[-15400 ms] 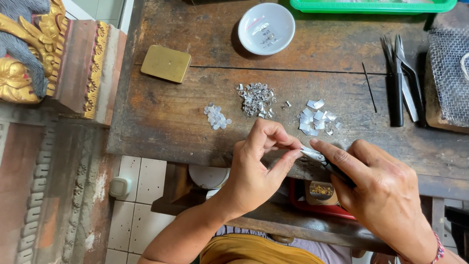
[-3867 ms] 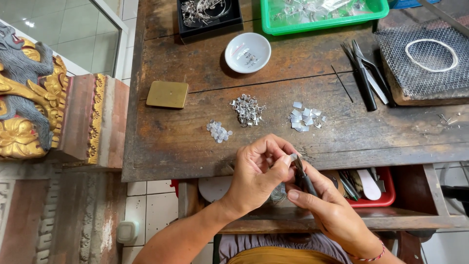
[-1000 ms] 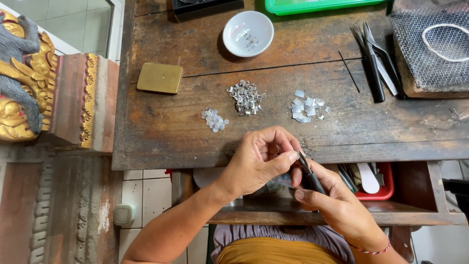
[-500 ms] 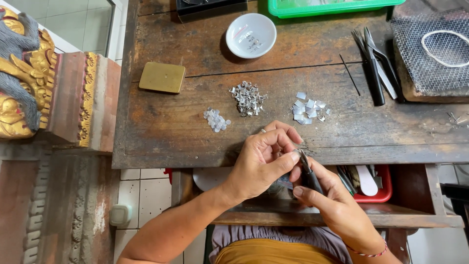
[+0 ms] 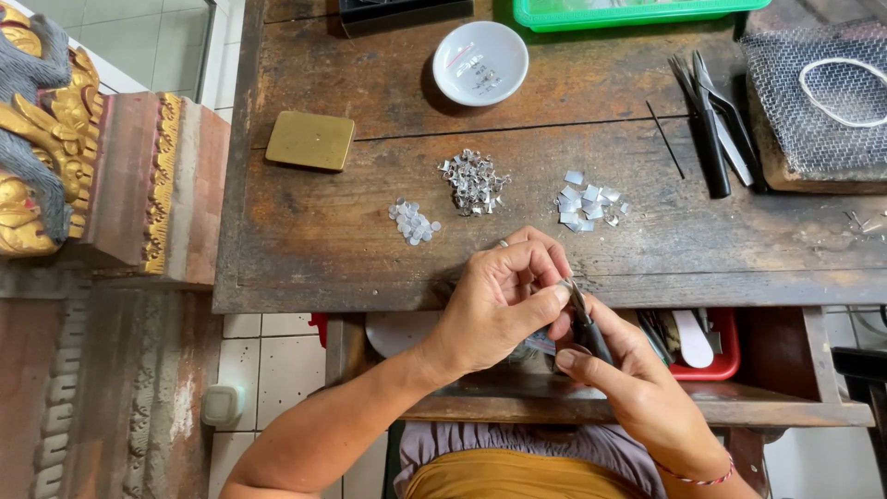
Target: Shaping small silver jewelry components using pliers at a workbench.
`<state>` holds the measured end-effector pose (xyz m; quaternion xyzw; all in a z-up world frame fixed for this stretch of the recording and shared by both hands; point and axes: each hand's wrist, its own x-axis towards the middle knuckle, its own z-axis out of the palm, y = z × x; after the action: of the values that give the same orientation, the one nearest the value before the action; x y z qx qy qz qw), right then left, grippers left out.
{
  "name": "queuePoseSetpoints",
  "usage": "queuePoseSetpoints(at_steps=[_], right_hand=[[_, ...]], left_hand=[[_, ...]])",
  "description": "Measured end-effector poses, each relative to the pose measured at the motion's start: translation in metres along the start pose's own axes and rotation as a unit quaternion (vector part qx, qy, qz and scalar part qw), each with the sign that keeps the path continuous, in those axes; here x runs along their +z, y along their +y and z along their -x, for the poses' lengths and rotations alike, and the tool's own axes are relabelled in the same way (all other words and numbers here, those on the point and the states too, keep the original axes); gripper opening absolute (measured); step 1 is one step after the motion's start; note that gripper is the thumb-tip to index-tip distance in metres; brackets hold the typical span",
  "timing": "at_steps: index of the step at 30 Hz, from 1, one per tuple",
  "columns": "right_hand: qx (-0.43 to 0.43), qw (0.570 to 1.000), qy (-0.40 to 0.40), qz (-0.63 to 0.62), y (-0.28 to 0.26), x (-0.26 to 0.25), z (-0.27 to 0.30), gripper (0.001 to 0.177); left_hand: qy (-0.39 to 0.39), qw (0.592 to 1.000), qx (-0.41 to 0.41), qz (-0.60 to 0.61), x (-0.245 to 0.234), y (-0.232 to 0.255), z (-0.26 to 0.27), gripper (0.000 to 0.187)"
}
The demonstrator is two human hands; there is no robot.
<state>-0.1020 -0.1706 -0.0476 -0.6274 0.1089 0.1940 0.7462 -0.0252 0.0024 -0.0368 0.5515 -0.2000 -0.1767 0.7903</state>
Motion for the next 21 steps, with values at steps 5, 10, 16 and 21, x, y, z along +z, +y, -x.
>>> queuePoseSetpoints(at_steps=[5,10,16,21], right_hand=[[-0.014,1.000,-0.009,0.004,0.000,-0.001,0.001,0.020],[-0.036,0.999,-0.038,-0.014,-0.002,0.000,0.002,0.007],[0.013,0.996,-0.055,-0.062,0.001,-0.004,0.001,0.009],[0.024,0.993,-0.068,-0.097,0.005,-0.005,0.000,0.010]], left_hand=[[0.007,0.998,0.008,-0.061,-0.003,-0.003,0.001,0.015],[-0.027,1.000,-0.012,-0.010,-0.003,0.007,0.000,0.017],[-0.008,0.993,-0.026,-0.113,-0.004,0.011,-0.002,0.022],[-0.036,0.997,-0.007,-0.070,0.000,0.023,-0.003,0.025]])
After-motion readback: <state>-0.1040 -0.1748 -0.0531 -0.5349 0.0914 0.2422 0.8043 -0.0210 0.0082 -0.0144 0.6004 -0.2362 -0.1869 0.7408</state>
